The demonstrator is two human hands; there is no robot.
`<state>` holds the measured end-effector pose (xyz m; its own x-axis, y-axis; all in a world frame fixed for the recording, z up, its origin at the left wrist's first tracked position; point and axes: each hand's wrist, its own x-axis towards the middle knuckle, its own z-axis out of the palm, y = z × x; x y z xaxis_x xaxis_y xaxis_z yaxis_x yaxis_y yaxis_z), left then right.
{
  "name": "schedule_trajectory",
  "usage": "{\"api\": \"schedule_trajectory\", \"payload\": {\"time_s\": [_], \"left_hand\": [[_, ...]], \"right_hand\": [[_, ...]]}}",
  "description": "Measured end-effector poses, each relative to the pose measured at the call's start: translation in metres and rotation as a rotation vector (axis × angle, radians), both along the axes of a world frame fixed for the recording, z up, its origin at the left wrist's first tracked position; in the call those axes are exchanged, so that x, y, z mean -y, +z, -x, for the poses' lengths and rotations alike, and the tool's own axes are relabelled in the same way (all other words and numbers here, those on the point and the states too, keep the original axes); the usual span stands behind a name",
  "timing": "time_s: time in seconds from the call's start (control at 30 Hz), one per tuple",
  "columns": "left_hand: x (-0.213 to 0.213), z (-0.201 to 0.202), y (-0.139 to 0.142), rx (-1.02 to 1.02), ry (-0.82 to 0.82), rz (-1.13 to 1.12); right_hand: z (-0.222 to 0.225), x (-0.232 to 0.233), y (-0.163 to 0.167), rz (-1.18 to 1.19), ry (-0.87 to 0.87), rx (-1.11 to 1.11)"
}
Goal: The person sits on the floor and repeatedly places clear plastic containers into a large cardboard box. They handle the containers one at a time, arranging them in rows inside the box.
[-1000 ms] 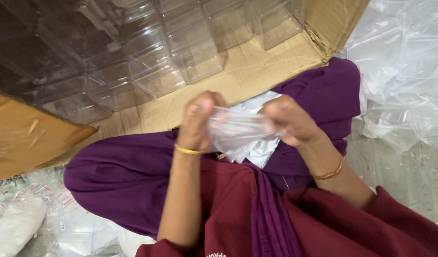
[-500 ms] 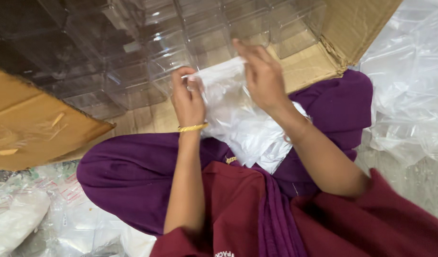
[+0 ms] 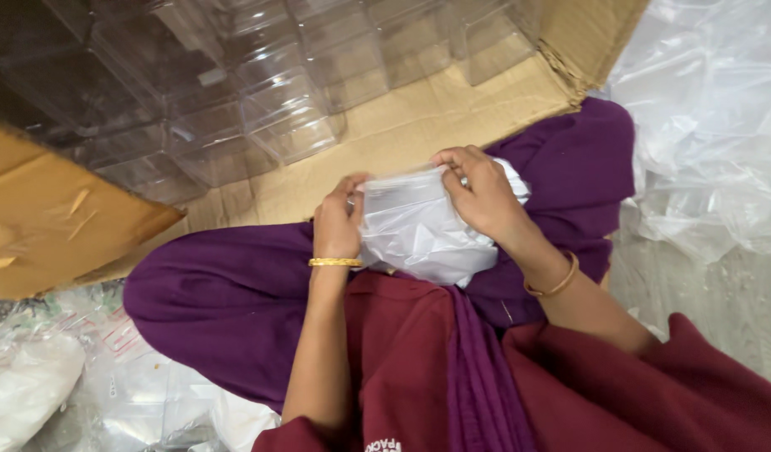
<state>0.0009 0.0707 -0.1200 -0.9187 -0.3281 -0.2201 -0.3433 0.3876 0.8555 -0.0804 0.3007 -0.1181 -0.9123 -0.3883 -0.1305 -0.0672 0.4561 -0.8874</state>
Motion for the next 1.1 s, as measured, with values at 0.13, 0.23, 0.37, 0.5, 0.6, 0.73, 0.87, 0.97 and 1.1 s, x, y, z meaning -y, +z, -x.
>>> {"api": "schedule_trajectory", "payload": {"time_s": [0.13, 0.23, 0.37, 0.5, 0.6, 0.73, 0.87, 0.97, 1.1], "left_hand": [[-0.024, 0.011, 0.026, -0.203, -0.181, -0.190], [-0.056, 0.040, 0.037, -0.277, -0.298, -0.069], [-0.083, 0.063, 0.036, -0.354, -0.278, -0.320], [-0.082, 0.060, 0.033, -0.209, -0.358, -0.695], [-0.079, 0.055, 0.037, -0.288, -0.424, -0.638], [-0.080, 0.053, 0.045, -0.304, -0.416, -0.598], [-0.074, 0.048, 0.049, -0.294, -0.395, -0.627], [-0.068, 0.043, 0.045, -0.268, -0.323, -0.496], [-0.076, 0.039, 0.030, -0.170, -0.049, -0.529]], "right_hand": [[-0.011, -0.013, 0.022, 0.598, 0.108, 0.679], [-0.030, -0.031, 0.034, 0.677, 0.501, 0.510], [-0.034, -0.086, 0.032, 0.784, 0.177, 0.304], [0.021, -0.177, 0.030, 1.055, -0.628, 0.010], [0.050, -0.208, 0.028, 0.871, -0.703, -0.256], [0.024, -0.159, 0.017, 0.451, -0.595, -0.352], [-0.017, -0.076, 0.020, 0.410, -0.010, 0.088], [-0.021, -0.046, 0.041, 0.310, -0.075, 0.194], [-0.022, -0.036, 0.066, 0.002, -0.138, -0.036]]}}
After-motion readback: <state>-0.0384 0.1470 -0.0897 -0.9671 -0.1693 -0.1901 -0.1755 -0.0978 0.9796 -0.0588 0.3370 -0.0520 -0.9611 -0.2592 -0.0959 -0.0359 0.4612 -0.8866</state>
